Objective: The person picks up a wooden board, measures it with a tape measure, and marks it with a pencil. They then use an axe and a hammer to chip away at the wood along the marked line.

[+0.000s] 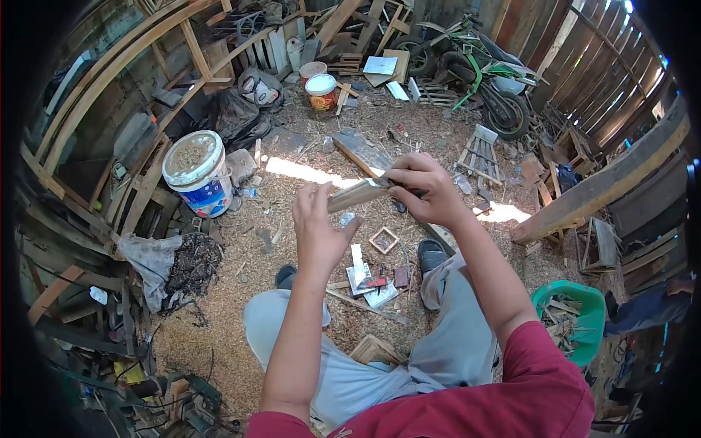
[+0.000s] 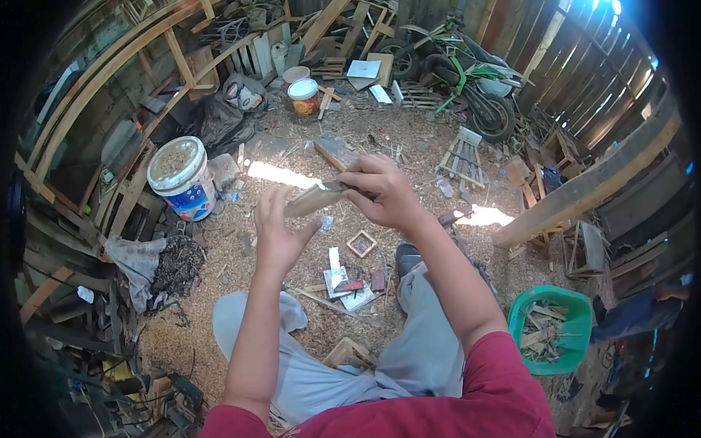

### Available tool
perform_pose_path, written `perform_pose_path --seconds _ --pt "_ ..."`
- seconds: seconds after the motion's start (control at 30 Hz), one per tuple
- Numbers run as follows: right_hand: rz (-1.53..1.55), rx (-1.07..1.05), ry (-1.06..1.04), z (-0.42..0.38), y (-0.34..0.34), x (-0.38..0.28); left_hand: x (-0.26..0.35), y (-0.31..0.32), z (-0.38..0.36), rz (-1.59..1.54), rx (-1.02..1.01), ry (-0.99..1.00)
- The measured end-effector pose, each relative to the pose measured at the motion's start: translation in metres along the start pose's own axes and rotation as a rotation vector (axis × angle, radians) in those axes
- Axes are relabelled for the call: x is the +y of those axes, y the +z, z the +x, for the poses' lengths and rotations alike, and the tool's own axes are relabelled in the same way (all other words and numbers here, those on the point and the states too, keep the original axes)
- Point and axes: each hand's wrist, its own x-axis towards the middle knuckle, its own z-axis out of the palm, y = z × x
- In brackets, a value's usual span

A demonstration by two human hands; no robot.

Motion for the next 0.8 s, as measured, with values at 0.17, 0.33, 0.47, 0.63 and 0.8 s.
perform_pose_path --seconds 0.17,0.33,0.47,0.63,0.8 --pt "0.301 -0.018 0.175 -0.014 -0.013 0.007 0.023 -0.016 0.015 0.024 -0.297 0.026" --pt "0.236 0.077 0.256 -0.015 -0.022 0.012 0.035 0.006 0.016 -0.040 0.090 0.164" --pt "0.218 0.073 0.259 -0.014 -0.023 0.010 0.034 0.004 0.020 -0.075 0.109 0.128" --pt "0.232 0.122 0.200 -0.014 -0.018 0.017 0.034 0.005 0.019 -0.151 0.037 0.057" --pt "0.921 0.306 0.967 -0.016 -0.001 0.034 0.029 0.021 0.020 -0.497 -0.047 -0.249"
